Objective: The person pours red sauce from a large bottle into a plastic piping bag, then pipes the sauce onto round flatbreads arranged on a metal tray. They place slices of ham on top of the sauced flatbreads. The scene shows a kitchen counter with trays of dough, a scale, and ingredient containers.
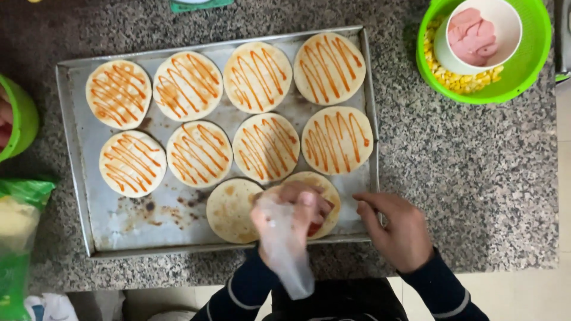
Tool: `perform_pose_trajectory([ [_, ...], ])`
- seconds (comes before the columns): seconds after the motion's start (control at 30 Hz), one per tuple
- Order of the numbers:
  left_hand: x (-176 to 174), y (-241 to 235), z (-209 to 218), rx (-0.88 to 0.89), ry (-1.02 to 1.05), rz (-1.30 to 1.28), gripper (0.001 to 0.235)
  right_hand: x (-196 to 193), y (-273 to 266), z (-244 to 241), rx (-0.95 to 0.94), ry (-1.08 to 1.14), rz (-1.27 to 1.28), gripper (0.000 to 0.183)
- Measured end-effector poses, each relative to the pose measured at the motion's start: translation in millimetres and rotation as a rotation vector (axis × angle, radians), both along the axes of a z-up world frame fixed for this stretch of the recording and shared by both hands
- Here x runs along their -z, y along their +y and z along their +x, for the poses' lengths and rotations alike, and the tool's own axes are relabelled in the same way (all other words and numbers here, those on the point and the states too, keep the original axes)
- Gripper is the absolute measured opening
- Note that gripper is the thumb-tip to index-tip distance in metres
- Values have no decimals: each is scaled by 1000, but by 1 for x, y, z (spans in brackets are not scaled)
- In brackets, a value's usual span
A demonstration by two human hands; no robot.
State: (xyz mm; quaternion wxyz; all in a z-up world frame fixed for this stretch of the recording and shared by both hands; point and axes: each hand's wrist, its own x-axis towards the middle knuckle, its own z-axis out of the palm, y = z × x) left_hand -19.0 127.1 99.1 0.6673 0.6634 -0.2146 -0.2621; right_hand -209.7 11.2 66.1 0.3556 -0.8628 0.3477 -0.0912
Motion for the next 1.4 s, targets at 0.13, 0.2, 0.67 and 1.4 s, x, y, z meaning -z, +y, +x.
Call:
perform_pose_trajectory([
  [0.13, 123, 33, -19, 222, 762, -357, 51, -3, 3, -2, -28, -31, 3, 25],
  [0.2, 125, 34, -9, 360, 1408, -718, 89, -1, 5, -6, -37, -28, 1, 26],
  [0.67, -24, 15, 40, 32, -41, 56, 69, 11, 22, -17, -73, -31, -4, 28],
  [1.4, 63, 87, 21, 179, 889, -655, 79, 0, 30, 9, -86, 16, 11, 29],
])
